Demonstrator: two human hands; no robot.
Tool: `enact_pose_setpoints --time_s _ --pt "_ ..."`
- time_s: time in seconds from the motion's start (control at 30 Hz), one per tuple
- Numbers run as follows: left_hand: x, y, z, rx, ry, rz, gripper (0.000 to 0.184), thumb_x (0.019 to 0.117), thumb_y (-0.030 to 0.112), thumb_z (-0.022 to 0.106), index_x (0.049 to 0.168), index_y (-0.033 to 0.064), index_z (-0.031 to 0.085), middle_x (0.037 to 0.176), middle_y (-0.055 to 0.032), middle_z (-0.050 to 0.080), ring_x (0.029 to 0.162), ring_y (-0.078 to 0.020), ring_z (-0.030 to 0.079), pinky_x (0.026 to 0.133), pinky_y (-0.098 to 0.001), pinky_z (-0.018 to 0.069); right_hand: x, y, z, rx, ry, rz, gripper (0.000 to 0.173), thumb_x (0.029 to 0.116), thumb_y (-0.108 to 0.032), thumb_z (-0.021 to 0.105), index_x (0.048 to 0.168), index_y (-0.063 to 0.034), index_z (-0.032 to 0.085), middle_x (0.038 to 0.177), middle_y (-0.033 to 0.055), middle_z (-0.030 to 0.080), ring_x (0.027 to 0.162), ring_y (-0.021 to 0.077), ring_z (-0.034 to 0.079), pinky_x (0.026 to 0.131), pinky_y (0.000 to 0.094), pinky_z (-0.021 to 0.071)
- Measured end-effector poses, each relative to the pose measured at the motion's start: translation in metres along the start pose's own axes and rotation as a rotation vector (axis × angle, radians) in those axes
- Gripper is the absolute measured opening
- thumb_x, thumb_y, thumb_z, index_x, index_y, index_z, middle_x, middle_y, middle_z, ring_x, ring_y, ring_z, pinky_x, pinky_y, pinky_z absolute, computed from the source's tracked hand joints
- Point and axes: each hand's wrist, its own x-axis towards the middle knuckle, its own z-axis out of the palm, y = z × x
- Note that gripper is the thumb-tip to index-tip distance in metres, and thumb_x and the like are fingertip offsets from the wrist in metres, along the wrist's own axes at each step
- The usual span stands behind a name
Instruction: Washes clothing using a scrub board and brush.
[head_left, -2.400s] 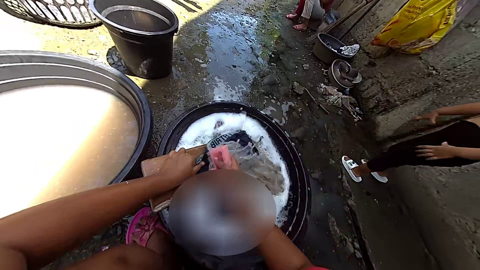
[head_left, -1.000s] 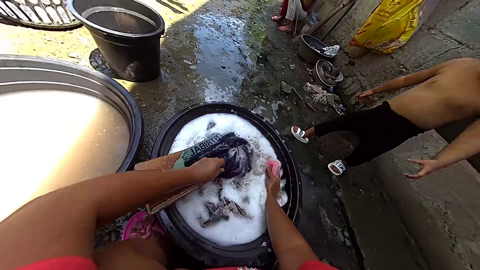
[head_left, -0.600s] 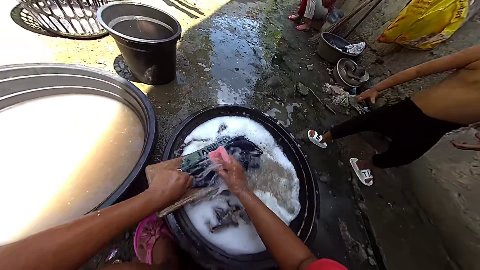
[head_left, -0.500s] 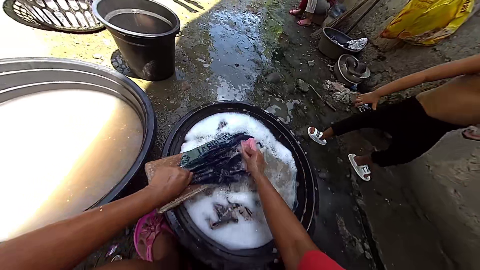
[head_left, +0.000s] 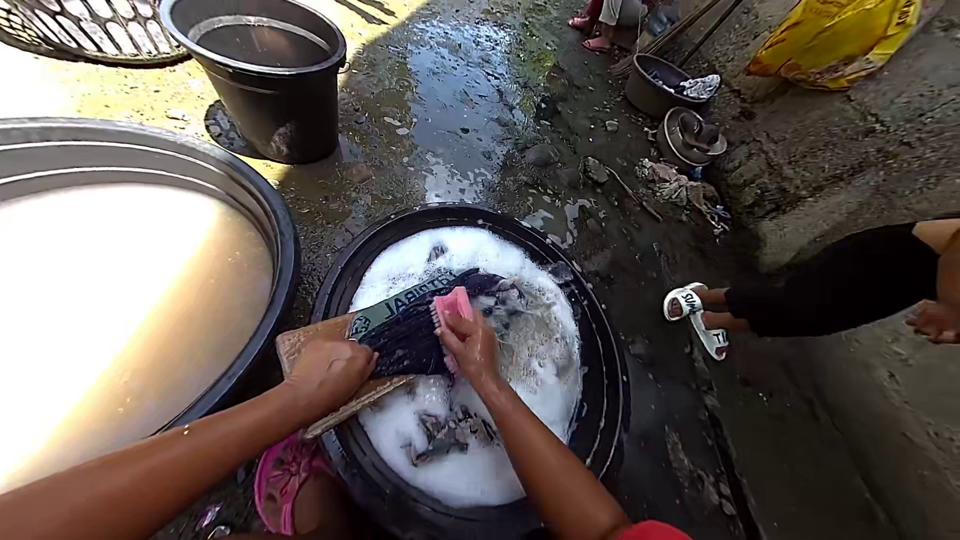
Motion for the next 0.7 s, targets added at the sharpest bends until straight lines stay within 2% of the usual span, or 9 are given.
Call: enact_pose_setpoints --time_s 0.1,0.23,0.3,0.37,0.43,0.47,0.53,0.6,0.7 --pt "-0.001 0.0 -0.002 0.012 -0.028 0.002 0.054 0.1141 0.031 0.027 0.113 -0.0108 0.061 0.114 -0.0327 0.066 0.113 -0.0499 0.065 0.088 -0.0632 0.0491 -0.031 -0.026 0.018 0.088 -0.091 -0.143 0.033 0.0898 -0.024 0.076 0.118 -0.0069 0.078 0.131 0.0259 0.065 0.113 0.0412 0.067 0.093 0.0583 0.0536" --pt "0.004 0.004 -0.01 -0.075 0.049 0.086 0.049 0.114 0.028 0.032 0.115 -0.0115 0.061 0.114 -0.0338 0.065 0.115 -0.0502 0.063 0.095 -0.0624 0.0473 0.037 0.051 -0.022 -0.085 -0.068 0.191 0.04 0.0979 -0.029 0.068 0.13 -0.0052 0.07 0.133 0.0261 0.063 0.123 0.0404 0.061 0.106 0.0562 0.0456" --pt "0.015 0.008 -0.015 -0.438 0.24 0.189 0.041 0.1113 0.022 0.043 0.103 -0.0119 0.064 0.097 -0.0287 0.065 0.097 -0.0416 0.065 0.089 -0.0562 0.0488 0.05 0.09 -0.041 -0.011 0.019 0.174 0.039 0.0968 -0.024 0.07 0.126 0.0008 0.071 0.128 0.0263 0.067 0.123 0.038 0.063 0.11 0.0522 0.0438" --pt "0.027 0.022 -0.027 -1.061 0.35 0.103 0.031 0.1103 0.018 0.048 0.099 -0.008 0.062 0.087 -0.0134 0.06 0.082 -0.018 0.059 0.081 -0.0371 0.0495 0.045 0.109 -0.057 0.123 0.22 0.106 0.036 0.0941 -0.014 0.071 0.124 0.0068 0.07 0.125 0.0299 0.067 0.122 0.0387 0.063 0.11 0.0491 0.0446" --pt "0.035 0.032 -0.038 -1.527 0.374 -0.097 0.03 0.1107 0.022 0.048 0.109 -0.0058 0.061 0.092 -0.0133 0.063 0.082 -0.0169 0.062 0.08 -0.0371 0.0538 0.029 0.13 -0.067 0.103 0.491 0.15 0.036 0.0916 -0.013 0.074 0.123 0.0051 0.071 0.126 0.0323 0.065 0.119 0.042 0.063 0.107 0.0514 0.0466" --pt "0.039 0.03 -0.037 -1.589 0.381 -0.171 0.033 0.111 0.026 0.048 0.111 -0.0052 0.06 0.095 -0.0154 0.063 0.084 -0.0198 0.062 0.08 -0.0401 0.0537 0.019 0.141 -0.071 0.037 0.592 0.22 0.037 0.0918 -0.016 0.075 0.123 0.0027 0.072 0.13 0.0329 0.063 0.123 0.0452 0.06 0.107 0.0553 0.0448" --pt "0.045 0.017 -0.024 -1.43 0.314 -0.208 0.044 0.111 0.035 0.047 0.116 -0.0079 0.057 0.104 -0.0218 0.06 0.093 -0.0272 0.059 0.087 -0.0462 0.0492 -0.002 0.163 -0.065 -0.125 0.682 0.383 0.038 0.094 -0.025 0.074 0.126 -0.0036 0.073 0.14 0.0336 0.056 0.128 0.0504 0.055 0.106 0.063 0.0419" --pt "0.039 0.004 -0.012 -1.099 0.135 -0.122 0.057 0.1061 0.043 0.056 0.126 -0.0105 0.057 0.12 -0.0298 0.06 0.111 -0.0363 0.059 0.099 -0.0542 0.0449 -0.019 0.164 -0.046 -0.164 0.635 0.481 0.036 0.1004 -0.021 0.064 0.131 -0.0033 0.069 0.143 0.0342 0.053 0.131 0.052 0.053 0.107 0.065 0.0405" --pt "0.024 0.004 -0.015 -0.608 0.017 0.052 0.053 0.1042 0.043 0.059 0.123 -0.0059 0.065 0.114 -0.0285 0.066 0.109 -0.0414 0.063 0.097 -0.0601 0.0464 -0.013 0.108 -0.017 0.099 0.549 0.322 0.04 0.1069 -0.016 0.049 0.142 0.0029 0.056 0.144 0.0225 0.058 0.135 0.0312 0.055 0.115 0.0457 0.0425"
